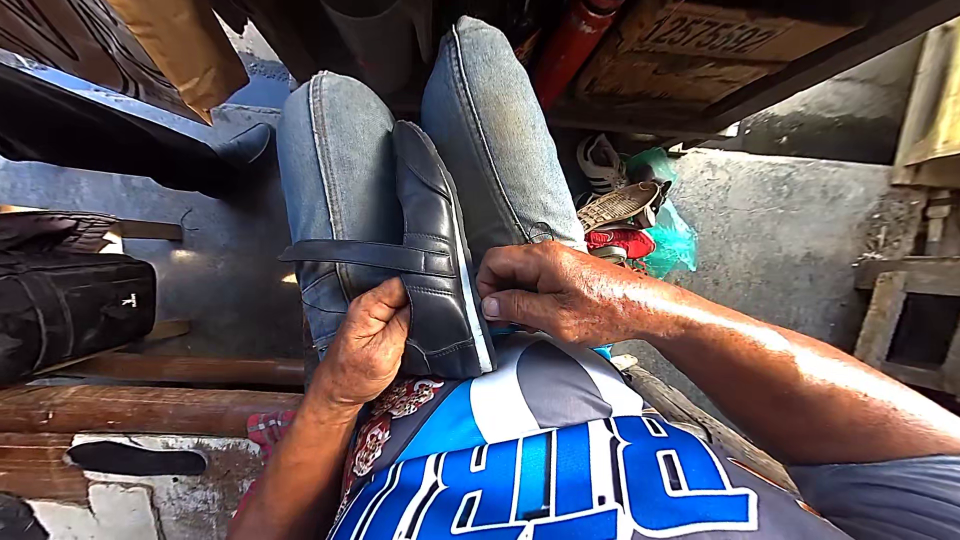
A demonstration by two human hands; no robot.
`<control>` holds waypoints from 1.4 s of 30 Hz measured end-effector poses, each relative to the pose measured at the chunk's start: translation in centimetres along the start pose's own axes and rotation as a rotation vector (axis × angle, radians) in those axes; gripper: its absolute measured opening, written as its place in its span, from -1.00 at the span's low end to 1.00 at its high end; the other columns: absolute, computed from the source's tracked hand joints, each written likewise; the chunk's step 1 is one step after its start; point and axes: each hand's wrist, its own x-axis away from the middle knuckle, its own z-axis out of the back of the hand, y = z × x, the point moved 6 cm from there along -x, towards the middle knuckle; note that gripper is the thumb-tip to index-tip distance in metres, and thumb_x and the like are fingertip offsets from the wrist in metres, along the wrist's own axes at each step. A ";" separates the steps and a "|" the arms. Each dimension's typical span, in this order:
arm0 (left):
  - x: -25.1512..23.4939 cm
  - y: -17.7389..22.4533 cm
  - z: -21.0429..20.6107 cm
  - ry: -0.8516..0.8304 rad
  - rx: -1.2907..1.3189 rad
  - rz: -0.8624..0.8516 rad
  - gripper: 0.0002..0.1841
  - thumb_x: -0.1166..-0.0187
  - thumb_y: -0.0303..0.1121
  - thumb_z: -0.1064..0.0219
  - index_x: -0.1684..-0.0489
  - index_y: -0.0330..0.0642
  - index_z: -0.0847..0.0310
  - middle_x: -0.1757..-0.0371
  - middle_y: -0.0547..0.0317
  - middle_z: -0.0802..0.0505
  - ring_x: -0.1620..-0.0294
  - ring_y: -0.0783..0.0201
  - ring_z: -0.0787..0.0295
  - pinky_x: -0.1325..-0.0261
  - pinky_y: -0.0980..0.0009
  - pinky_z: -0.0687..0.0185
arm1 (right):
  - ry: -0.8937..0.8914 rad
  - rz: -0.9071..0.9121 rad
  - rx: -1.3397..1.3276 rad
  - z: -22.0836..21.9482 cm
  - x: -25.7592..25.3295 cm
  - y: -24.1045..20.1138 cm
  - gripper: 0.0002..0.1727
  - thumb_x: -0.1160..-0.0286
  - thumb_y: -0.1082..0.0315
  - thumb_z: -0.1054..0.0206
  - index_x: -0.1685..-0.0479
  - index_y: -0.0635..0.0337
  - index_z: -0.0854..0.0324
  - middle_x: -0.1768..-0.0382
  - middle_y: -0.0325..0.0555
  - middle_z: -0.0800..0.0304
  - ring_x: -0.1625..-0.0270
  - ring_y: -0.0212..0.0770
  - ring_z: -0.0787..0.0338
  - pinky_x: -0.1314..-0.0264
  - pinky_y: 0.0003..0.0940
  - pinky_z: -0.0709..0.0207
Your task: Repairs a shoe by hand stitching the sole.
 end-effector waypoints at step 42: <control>-0.4 1.5 -2.3 0.068 -0.058 -0.002 -0.85 -0.68 -0.44 -0.28 -0.05 -0.19 -0.73 0.14 0.29 -0.89 0.13 0.41 -0.86 -0.01 0.44 -0.84 | 0.349 -0.030 0.256 -0.9 3.3 0.5 -0.79 -0.74 0.34 -0.18 0.07 0.10 -0.75 0.46 -0.39 -0.73 0.43 -0.52 -0.69 0.47 -0.49 -0.53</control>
